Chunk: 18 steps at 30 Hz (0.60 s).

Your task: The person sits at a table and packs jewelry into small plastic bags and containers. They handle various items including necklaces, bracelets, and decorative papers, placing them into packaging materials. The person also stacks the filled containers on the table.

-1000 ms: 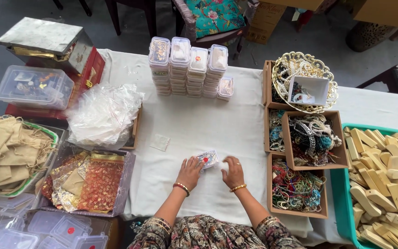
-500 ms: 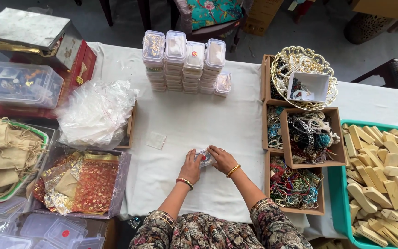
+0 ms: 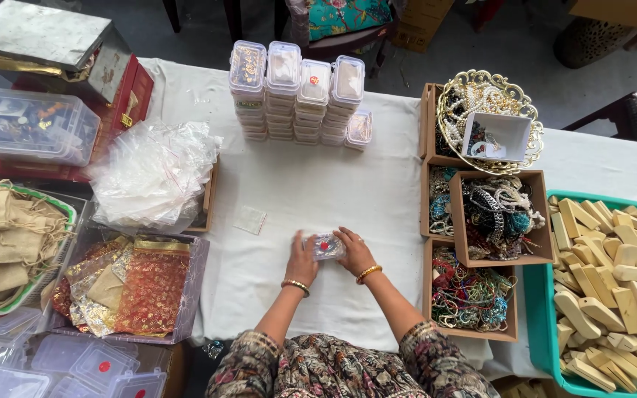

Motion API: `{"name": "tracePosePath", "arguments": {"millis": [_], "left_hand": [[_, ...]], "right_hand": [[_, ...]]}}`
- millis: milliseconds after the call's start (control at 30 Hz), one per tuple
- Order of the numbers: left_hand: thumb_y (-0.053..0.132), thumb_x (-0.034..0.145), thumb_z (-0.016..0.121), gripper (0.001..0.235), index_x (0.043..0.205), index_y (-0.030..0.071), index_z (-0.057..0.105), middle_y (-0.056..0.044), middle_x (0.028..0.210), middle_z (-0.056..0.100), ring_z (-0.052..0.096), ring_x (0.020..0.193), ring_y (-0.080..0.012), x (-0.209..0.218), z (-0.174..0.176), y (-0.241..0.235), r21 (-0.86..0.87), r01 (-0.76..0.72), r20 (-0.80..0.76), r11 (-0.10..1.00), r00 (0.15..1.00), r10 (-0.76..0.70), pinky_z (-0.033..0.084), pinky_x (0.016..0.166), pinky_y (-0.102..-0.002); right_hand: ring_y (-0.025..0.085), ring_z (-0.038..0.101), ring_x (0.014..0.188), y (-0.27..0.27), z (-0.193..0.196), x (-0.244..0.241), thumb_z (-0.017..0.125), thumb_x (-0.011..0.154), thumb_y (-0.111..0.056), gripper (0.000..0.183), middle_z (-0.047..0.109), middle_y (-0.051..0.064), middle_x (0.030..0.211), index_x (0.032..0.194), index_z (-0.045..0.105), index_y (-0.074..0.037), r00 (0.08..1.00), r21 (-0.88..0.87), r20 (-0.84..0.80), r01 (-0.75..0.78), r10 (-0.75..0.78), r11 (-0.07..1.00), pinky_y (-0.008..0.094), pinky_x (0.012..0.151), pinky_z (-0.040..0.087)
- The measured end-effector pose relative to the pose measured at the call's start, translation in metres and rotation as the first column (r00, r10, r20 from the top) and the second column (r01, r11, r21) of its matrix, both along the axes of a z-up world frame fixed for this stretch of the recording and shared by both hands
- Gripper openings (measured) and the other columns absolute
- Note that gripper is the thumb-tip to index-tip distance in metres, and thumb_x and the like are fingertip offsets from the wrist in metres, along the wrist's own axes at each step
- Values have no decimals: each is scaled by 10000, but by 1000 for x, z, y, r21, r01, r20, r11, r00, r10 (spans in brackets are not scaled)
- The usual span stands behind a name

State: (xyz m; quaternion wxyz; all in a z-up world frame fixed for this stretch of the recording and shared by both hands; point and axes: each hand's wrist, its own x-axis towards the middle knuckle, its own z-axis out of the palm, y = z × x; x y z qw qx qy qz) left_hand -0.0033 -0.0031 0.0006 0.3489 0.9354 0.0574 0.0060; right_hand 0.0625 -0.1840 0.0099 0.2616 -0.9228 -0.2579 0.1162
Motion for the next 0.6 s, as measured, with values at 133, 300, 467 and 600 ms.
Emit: {"name": "tracePosePath", "arguments": {"millis": [133, 300, 467, 600], "left_hand": [[-30, 721, 756, 801, 1451, 113, 458, -194, 1502, 420, 444, 1360, -359, -6, -24, -3, -196, -192, -50, 962, 981, 185, 440, 1087, -422], [-61, 797, 709, 759, 1491, 139, 478, -116, 1406, 602, 585, 1301, -289, 2, -43, 7, -518, -397, -157, 758, 915, 372, 507, 1060, -397], [-71, 818, 677, 713, 1479, 139, 518, -75, 1400, 630, 648, 1261, -249, 9, -48, 10, -710, -436, -258, 553, 892, 372, 567, 1001, -370], [-10, 805, 727, 764, 1506, 145, 468, -76, 1436, 584, 571, 1341, -238, 17, -28, 21, -825, -294, -193, 482, 949, 248, 502, 1055, -379]], "right_hand": [[270, 570, 1266, 13, -16, -25, 878, 655, -18, 984, 509, 75, 1477, 1501, 417, -217, 931, 147, -262, 299, -254, 943, 327, 955, 597], [225, 621, 1253, 11, -63, -28, 801, 788, 34, 872, 579, 102, 1479, 1553, 424, -146, 768, 493, -536, 622, -351, 608, 345, 930, 610], [213, 647, 1150, 8, -12, -14, 754, 827, 51, 729, 546, 46, 1481, 1490, 510, -127, 642, 452, -721, 720, -260, 526, 368, 856, 631], [248, 685, 1029, -12, -4, 9, 728, 803, 86, 738, 602, 91, 1320, 1471, 541, -163, 490, 380, -857, 808, -158, 450, 402, 808, 636]]}}
